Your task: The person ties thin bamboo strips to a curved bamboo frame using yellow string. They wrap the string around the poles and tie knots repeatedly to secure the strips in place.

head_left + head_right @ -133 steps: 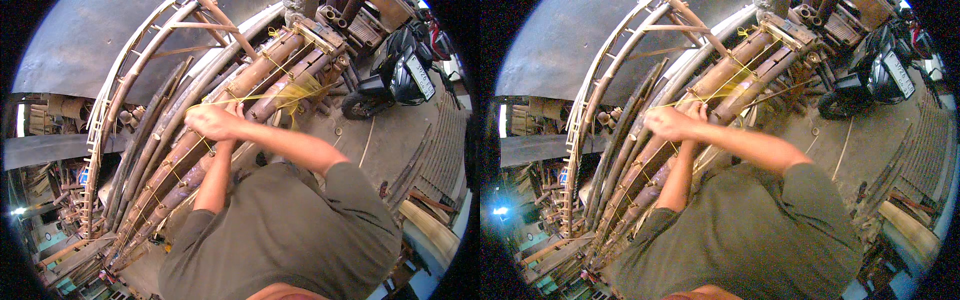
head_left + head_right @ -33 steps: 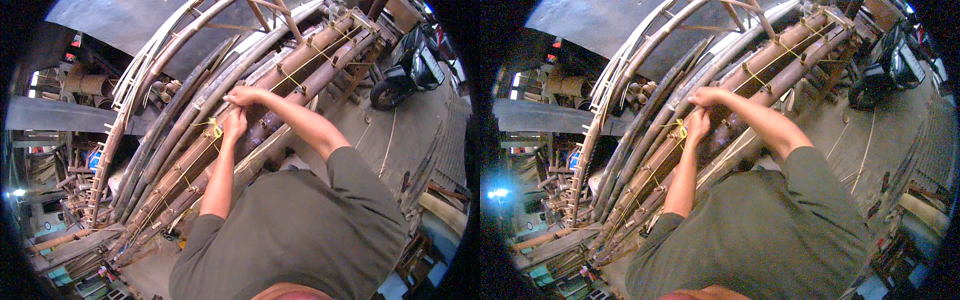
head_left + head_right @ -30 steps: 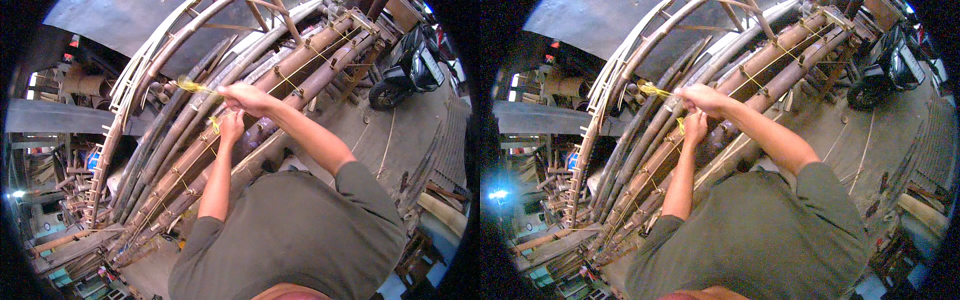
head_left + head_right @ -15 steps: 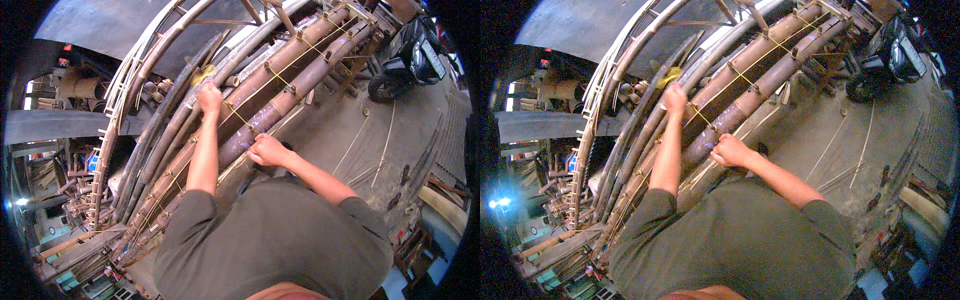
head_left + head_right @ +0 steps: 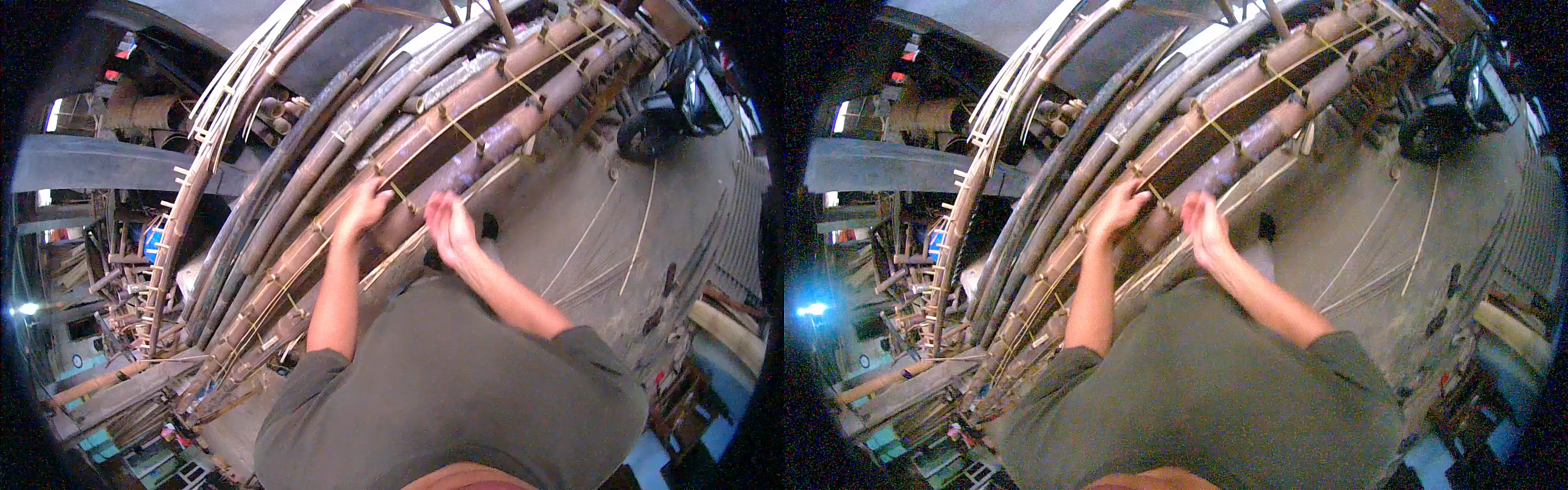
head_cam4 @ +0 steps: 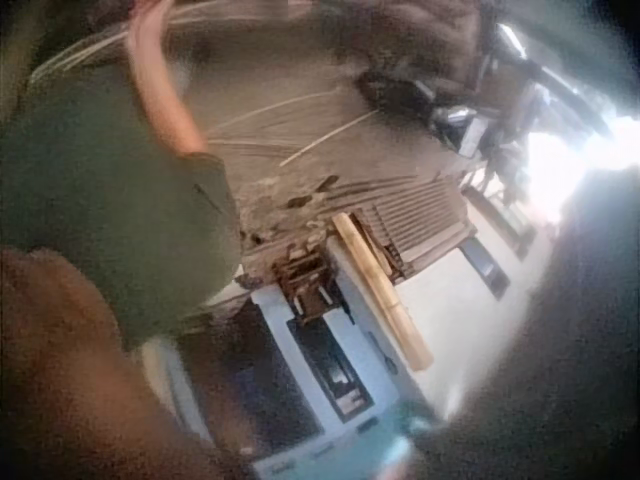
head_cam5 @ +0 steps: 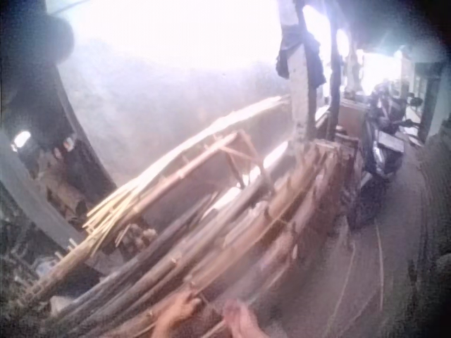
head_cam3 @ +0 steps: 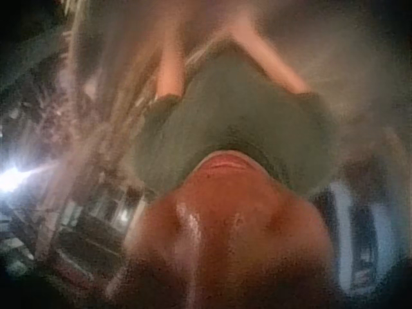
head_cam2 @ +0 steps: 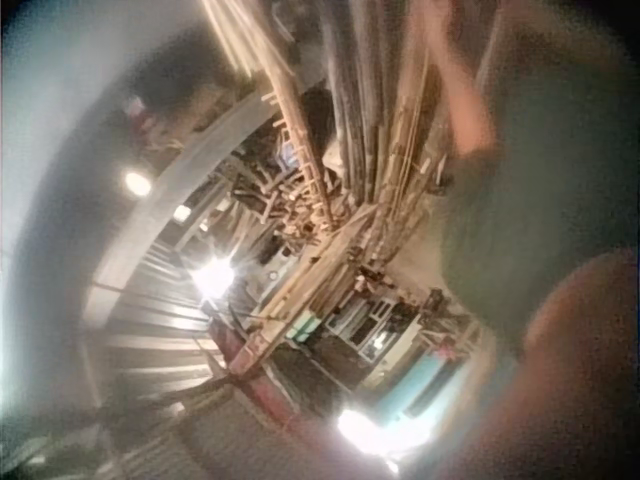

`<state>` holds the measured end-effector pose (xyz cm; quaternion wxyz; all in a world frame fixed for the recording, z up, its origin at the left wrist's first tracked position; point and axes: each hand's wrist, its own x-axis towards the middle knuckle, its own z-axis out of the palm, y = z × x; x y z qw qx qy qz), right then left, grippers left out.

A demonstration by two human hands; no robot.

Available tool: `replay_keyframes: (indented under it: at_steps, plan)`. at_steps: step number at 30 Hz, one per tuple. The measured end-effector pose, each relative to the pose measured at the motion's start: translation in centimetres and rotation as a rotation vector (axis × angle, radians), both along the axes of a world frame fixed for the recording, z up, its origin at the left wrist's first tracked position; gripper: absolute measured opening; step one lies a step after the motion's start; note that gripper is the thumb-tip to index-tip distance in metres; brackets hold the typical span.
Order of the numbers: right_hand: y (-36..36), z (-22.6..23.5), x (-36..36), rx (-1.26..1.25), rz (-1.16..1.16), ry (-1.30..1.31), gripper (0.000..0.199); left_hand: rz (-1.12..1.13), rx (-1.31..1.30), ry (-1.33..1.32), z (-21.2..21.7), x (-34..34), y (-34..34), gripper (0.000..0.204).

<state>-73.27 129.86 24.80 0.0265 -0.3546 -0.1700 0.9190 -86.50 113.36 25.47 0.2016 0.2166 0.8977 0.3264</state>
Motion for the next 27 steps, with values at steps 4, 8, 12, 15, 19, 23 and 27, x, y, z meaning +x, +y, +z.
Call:
replay_keyframes:
  at_steps: [4, 8, 12, 15, 19, 23, 27]
  plan:
    - [-6.6, 7.2, -6.7, 0.993, -0.012, 0.663, 0.026, 0.249, 0.041, 0.502, -4.9, 2.0, 1.4, 0.034]
    - [-4.6, 8.9, -15.4, 1.68, 0.915, 0.944, 0.045, 0.281, 0.07, 0.449, -3.0, 1.8, 2.0, 0.04]
    - [-1.3, 6.3, -18.2, 2.333, 1.323, 0.11, 0.069, 0.342, -0.045, 0.194, 0.6, 2.1, 3.0, 0.034]
    - [0.1, 9.1, -16.7, 1.68, 1.171, 0.739, 0.061, 0.38, 0.094, 0.327, -1.4, 2.1, 1.9, 0.032]
    - [3.3, 8.2, -3.4, 1.784, 1.21, 0.865, 0.047, 0.44, -0.034, 0.217, 1.1, 3.2, 3.6, 0.031]
    - [3.9, -1.4, -0.6, 0.585, 0.763, 0.532, 0.031, 0.454, 0.089, 0.433, 0.4, 3.8, 3.8, 0.029]
    - [4.4, -1.4, 0.5, 0.494, 0.304, 0.407, 0.024, 0.493, 0.397, 0.481, 9.7, 0.3, 6.4, 0.024]
